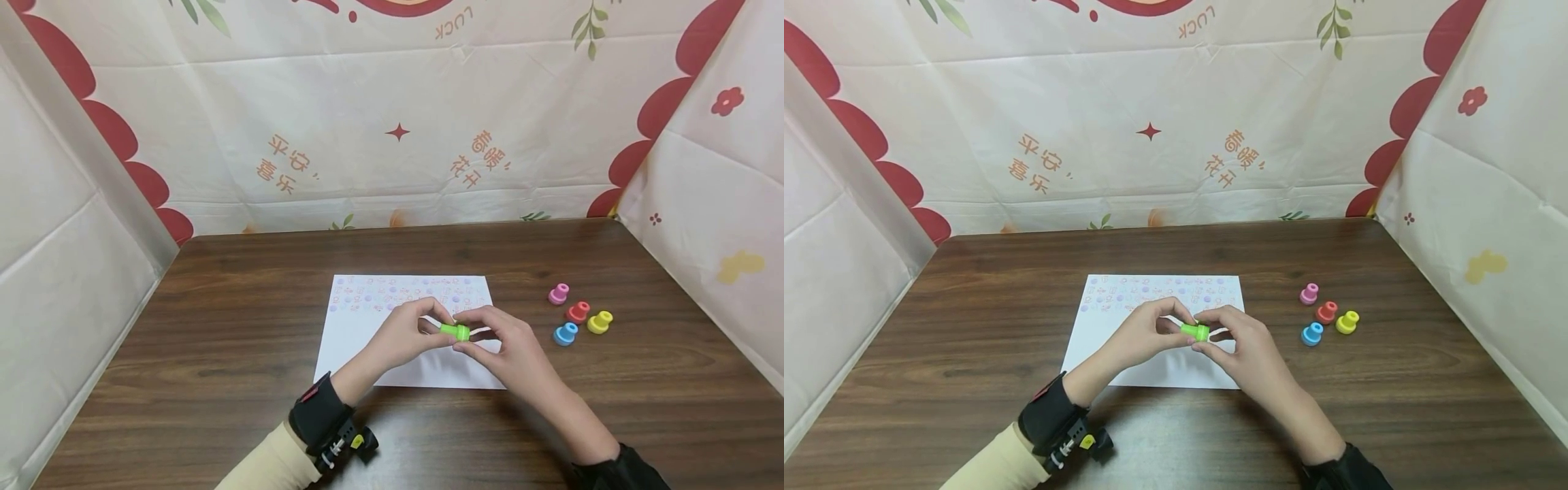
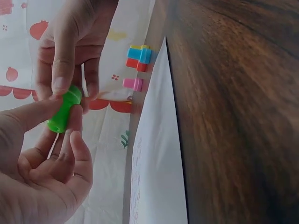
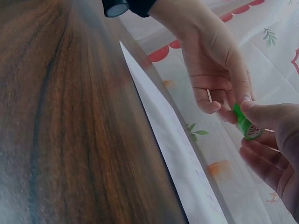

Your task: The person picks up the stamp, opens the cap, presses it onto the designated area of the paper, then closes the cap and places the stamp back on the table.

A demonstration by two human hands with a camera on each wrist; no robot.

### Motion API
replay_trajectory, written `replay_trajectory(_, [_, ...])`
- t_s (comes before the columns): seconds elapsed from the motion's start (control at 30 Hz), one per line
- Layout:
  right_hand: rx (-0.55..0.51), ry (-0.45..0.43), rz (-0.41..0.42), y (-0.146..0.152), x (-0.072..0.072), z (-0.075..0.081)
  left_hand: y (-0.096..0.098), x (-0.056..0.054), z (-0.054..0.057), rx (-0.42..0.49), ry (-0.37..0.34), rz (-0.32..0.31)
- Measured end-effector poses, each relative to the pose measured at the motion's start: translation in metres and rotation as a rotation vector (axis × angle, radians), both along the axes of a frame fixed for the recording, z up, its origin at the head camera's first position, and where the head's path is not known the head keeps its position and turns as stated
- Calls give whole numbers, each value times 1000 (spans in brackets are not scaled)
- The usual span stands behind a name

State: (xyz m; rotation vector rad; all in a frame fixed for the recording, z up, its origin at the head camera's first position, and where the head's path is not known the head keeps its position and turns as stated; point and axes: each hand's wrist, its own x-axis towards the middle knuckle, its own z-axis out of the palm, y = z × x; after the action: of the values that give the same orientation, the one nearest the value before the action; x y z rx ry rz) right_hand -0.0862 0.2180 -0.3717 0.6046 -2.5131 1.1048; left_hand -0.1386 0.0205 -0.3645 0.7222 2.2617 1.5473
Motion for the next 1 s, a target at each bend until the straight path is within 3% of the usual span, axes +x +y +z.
replay_trajectory(0.1, [56,39,8,2,0,0,-2,2,-1,-38,23,-4])
replay_trajectory(0.23, [128,61,-69,9,0,2,-10,2,-2,-126,87,9])
replay_trajectory(0.47, [123,62,-234,32,-4,5,-39,4,0,-519,311,67])
replay_trajectory(0.57, [110,72,-281,43,-7,5,-53,4,0,-610,362,104])
replay_trajectory(0.8, [136,49,-352,63,-13,6,-84,3,4,-667,383,208])
replay_trajectory(1.0, [260,-12,-410,69,-17,2,-105,5,4,-690,351,275])
